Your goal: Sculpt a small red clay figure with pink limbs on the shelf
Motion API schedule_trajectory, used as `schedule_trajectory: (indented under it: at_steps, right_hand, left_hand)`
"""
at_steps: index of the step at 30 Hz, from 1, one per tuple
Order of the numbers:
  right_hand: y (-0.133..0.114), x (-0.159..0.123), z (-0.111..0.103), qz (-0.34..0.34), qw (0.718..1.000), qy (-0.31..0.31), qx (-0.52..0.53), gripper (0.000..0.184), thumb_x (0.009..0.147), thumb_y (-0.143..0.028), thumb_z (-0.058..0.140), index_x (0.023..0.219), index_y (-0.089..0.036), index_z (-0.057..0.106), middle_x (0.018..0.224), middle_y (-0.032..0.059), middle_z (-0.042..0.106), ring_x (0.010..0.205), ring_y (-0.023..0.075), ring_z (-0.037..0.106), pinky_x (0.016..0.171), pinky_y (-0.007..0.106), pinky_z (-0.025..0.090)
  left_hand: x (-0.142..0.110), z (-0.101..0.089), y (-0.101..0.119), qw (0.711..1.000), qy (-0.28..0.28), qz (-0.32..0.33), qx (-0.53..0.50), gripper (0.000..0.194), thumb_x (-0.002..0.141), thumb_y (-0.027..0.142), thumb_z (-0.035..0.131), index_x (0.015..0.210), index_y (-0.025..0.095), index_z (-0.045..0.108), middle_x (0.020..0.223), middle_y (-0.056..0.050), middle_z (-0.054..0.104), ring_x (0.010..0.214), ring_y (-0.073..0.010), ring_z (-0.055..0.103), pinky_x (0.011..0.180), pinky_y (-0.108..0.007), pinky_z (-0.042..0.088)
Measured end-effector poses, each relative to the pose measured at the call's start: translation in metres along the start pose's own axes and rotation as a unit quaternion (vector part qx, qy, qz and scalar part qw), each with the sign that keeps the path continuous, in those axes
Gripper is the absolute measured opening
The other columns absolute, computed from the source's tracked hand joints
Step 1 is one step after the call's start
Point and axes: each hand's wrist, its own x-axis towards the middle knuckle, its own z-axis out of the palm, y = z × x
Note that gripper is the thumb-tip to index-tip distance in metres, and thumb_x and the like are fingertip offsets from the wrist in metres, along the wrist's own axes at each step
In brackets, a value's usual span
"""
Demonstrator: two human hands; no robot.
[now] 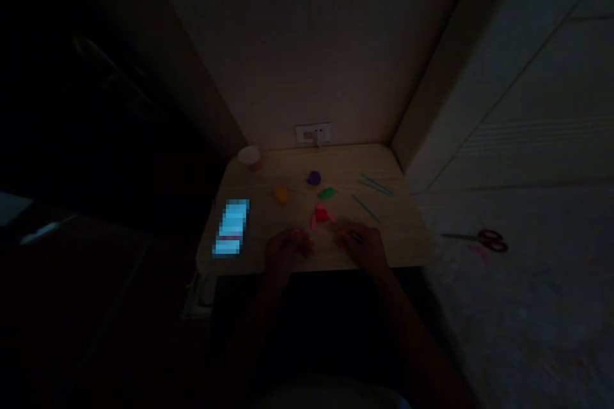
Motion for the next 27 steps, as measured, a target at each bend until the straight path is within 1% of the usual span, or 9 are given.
schedule_trajectory:
  at_steps: [2,5,8,11,14,17,21,23,27]
  right_hand:
    - [0.0014,0.0011,0.0009,0.0,1.0,0.004,0.013,0.031,0.09,-0.041,0.063,0.069,-0.022,0.075,0.069,0.0033,0.076,0.068,0.0214,0.07,0.069,0.032,0.054]
    - [0.0056,0.0022,0.0022,0.006,1.0,0.007,0.022,0.031,0.093,-0.044,0.061,0.08,-0.021,0.078,0.075,0.0045,0.077,0.072,0.0227,0.072,0.07,0.032,0.055]
    - [0.0085,0.0029,0.003,-0.014,0.999,-0.005,0.036,0.031,0.095,-0.045,0.061,0.087,-0.021,0.08,0.088,0.0064,0.081,0.084,0.025,0.075,0.077,0.034,0.058]
    - [0.008,0.0037,0.0034,-0.035,0.998,-0.025,0.037,0.027,0.095,-0.043,0.063,0.092,-0.024,0.081,0.1,0.0064,0.082,0.095,0.027,0.077,0.089,0.038,0.059]
    - [0.0067,0.0042,0.0041,-0.039,0.998,-0.025,0.035,0.022,0.092,-0.04,0.066,0.091,-0.026,0.082,0.096,0.0054,0.083,0.092,0.0271,0.078,0.09,0.04,0.06]
    - [0.0059,0.0042,0.0047,-0.039,0.998,-0.019,0.044,0.019,0.09,-0.039,0.069,0.089,-0.026,0.083,0.096,0.0055,0.083,0.093,0.027,0.078,0.089,0.039,0.06]
    - [0.0045,0.0035,0.0048,-0.034,0.998,-0.024,0.036,0.019,0.089,-0.038,0.07,0.084,-0.024,0.082,0.09,0.0055,0.082,0.087,0.0252,0.077,0.085,0.036,0.058]
    - [0.0039,0.0033,0.0046,-0.034,0.999,-0.024,0.028,0.019,0.089,-0.037,0.07,0.081,-0.023,0.08,0.086,0.0053,0.081,0.084,0.024,0.077,0.082,0.034,0.057]
    - [0.0041,0.0036,0.0047,-0.03,0.999,-0.039,0.018,0.019,0.089,-0.035,0.067,0.078,-0.022,0.076,0.081,0.0044,0.08,0.077,0.0219,0.075,0.076,0.031,0.056]
  left_hand:
    - [0.0023,-0.0004,-0.0019,1.0,0.013,0.026,-0.002,0.053,0.078,0.063,0.077,0.086,0.011,0.076,0.067,-0.007,0.074,0.048,-0.0143,0.064,0.046,-0.025,0.051]
    - [0.0064,-0.0009,-0.005,0.998,0.019,0.057,-0.012,0.053,0.078,0.063,0.077,0.093,0.011,0.078,0.069,-0.005,0.073,0.05,-0.0124,0.062,0.047,-0.024,0.049]
    - [0.0088,-0.0016,-0.0064,0.997,0.015,0.063,-0.03,0.054,0.08,0.062,0.076,0.1,0.012,0.078,0.073,-0.006,0.075,0.056,-0.0142,0.066,0.05,-0.025,0.051]
    - [0.0084,-0.0023,-0.0055,0.998,0.012,0.063,-0.008,0.049,0.08,0.058,0.077,0.097,0.012,0.079,0.077,-0.008,0.077,0.06,-0.0165,0.07,0.053,-0.026,0.054]
    - [0.0072,-0.0033,-0.0042,0.997,0.01,0.071,0.015,0.04,0.079,0.052,0.08,0.09,0.013,0.079,0.08,-0.009,0.079,0.064,-0.0188,0.073,0.057,-0.028,0.057]
    - [0.0061,-0.0039,-0.0036,0.997,-0.001,0.076,0.017,0.035,0.077,0.047,0.082,0.086,0.014,0.078,0.083,-0.01,0.08,0.067,-0.0202,0.075,0.061,-0.029,0.059]
    - [0.003,-0.0039,-0.0039,0.998,-0.011,0.06,0.029,0.031,0.076,0.044,0.083,0.079,0.014,0.075,0.075,-0.009,0.079,0.064,-0.0197,0.074,0.06,-0.029,0.058]
    - [0.0016,-0.0042,-0.0042,0.998,-0.017,0.052,0.034,0.033,0.077,0.046,0.082,0.078,0.014,0.074,0.072,-0.008,0.078,0.06,-0.0186,0.073,0.057,-0.028,0.057]
    - [0.0024,-0.0051,-0.0059,0.998,-0.024,0.052,0.022,0.048,0.08,0.061,0.077,0.083,0.013,0.074,0.071,-0.009,0.077,0.054,-0.0174,0.07,0.054,-0.028,0.056]
